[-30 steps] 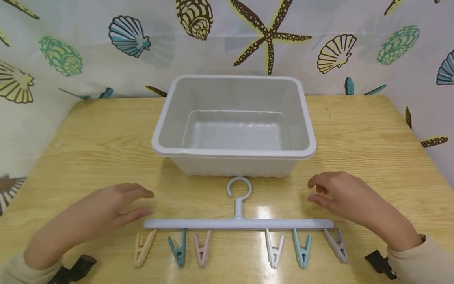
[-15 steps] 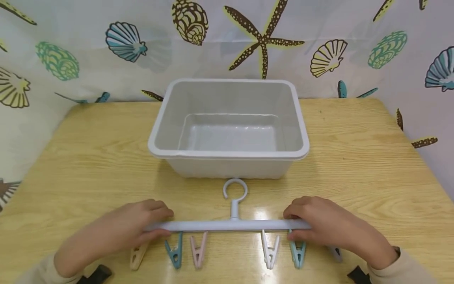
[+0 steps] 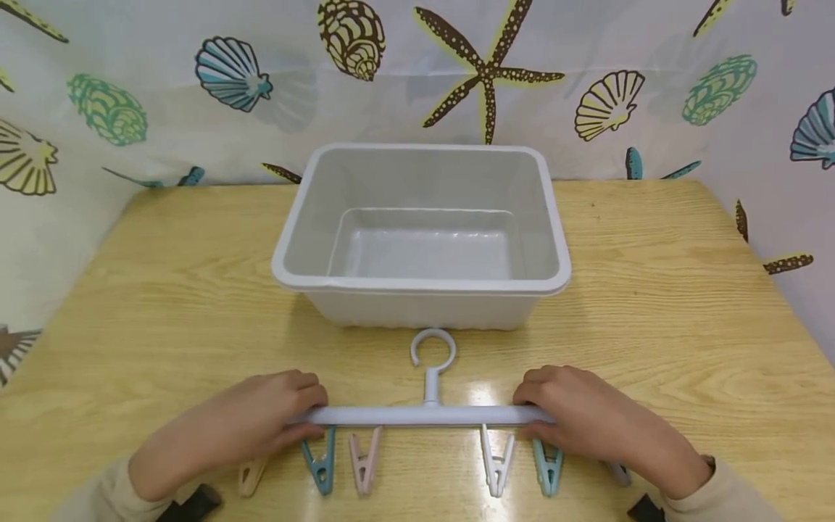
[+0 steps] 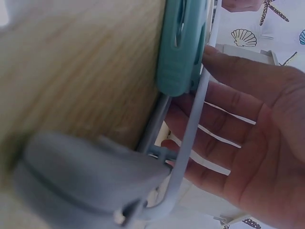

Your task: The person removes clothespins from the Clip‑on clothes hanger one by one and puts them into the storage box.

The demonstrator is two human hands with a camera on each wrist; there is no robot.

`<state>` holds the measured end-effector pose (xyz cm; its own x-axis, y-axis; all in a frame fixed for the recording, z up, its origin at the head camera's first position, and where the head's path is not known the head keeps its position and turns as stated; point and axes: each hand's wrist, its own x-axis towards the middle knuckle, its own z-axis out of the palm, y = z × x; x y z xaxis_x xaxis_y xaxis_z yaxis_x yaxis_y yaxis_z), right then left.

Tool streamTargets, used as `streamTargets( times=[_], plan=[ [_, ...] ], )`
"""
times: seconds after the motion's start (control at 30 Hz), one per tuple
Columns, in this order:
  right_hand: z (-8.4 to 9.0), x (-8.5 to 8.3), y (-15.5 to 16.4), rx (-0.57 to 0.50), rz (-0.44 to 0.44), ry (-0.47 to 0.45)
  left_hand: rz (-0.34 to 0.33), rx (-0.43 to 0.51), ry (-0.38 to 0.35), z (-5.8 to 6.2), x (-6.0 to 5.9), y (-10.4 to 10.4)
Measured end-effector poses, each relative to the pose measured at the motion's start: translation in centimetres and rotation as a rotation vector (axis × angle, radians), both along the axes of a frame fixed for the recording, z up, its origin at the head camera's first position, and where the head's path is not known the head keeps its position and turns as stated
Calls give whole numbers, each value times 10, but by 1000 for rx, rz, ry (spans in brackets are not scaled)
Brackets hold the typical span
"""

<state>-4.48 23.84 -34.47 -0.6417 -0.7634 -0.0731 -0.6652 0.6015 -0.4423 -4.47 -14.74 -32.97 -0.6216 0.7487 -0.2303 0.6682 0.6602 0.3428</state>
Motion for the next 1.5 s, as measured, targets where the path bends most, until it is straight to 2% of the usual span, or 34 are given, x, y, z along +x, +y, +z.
streamTargets(
  times=[0.2, 0.37, 0.57, 0.8, 0.93, 1.3, 1.4, 1.5],
  plan=[
    [-1, 1, -1, 3, -7, 24, -23, -4, 0, 1, -4, 0],
    [-1, 2, -1, 2, 3, 45, -32, 6, -8, 1, -1, -3],
    [0, 3, 0, -10, 16, 88, -50, 15, 56, 5, 3, -5],
    [4, 5, 1, -64, 52, 165, -55, 13, 83, 9, 6, -8],
    [7, 6, -1, -95, 58, 216, -71, 17, 143, 13, 8, -9],
    [25, 12, 3, -131, 37, 187, -103, 43, 266, 28, 16, -10],
    [30, 13, 4, -158, 29, 194, -94, 59, 270, 32, 17, -10],
    [33, 13, 4, -185, 32, 213, -62, 74, 241, 37, 20, -11]
  ],
)
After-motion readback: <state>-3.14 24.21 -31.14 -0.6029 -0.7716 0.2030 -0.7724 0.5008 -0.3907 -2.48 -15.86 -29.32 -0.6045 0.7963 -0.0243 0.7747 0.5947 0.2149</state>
